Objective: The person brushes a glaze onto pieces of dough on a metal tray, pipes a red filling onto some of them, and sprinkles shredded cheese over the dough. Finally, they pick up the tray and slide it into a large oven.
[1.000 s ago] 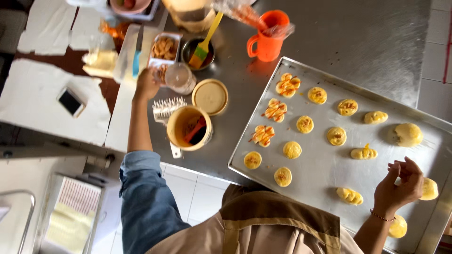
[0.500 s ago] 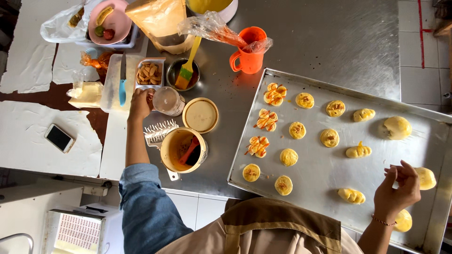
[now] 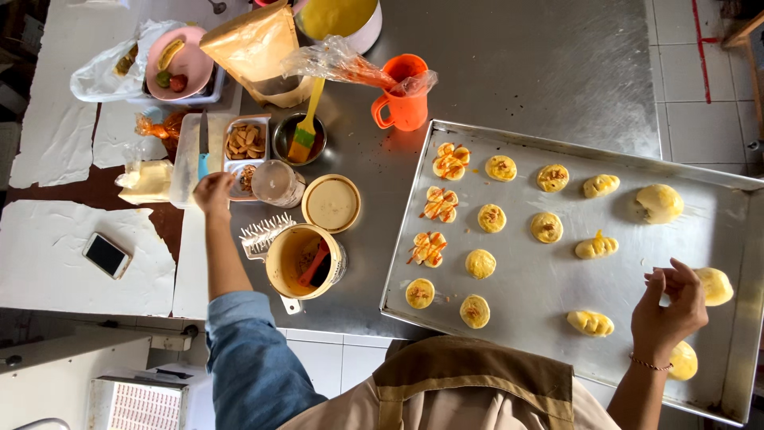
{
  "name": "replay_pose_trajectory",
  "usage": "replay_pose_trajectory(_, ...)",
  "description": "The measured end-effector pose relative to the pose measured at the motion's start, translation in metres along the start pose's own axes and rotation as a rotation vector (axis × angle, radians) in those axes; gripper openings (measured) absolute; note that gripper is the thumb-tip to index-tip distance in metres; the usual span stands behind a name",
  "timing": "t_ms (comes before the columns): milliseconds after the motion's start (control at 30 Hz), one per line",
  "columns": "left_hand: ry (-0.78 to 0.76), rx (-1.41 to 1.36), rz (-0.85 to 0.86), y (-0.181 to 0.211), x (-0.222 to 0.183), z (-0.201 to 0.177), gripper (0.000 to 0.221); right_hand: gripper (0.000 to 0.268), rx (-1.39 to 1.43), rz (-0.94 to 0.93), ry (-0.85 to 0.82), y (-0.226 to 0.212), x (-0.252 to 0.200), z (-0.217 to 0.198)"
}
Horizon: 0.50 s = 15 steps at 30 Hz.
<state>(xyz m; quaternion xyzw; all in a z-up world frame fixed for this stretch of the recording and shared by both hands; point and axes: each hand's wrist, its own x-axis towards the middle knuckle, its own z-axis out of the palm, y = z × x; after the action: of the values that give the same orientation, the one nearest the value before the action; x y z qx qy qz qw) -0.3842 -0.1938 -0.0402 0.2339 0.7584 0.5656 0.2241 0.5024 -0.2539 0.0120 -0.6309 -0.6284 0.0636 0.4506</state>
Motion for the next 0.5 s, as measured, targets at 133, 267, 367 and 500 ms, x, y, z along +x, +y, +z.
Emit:
replay_pose_trajectory(133,-0.077,-0.432,0.052,0.046,-0.009,-0.019,0.006,0.006,-0.015,0.019,0.003,0.004,0.003,-0.004)
replay_pose_trajectory(267,-0.335,-0.579,0.194,0.137,-0.067,-0.005,0.007,0.014,0.073,0.029,0.016,-0.001,0.012,0.000)
replay_pose_trajectory(367,-0.484,-0.699,0.226,0.194,-0.146,0.042,0.012,0.014,0.120,0.035,0.003,-0.009,0.018,0.004)
replay_pose_trajectory(500,-0.713,-0.824,0.059,0.208,-0.267,0.131,0.014,0.017,0.184,0.026,-0.012,-0.017,0.020,0.002)
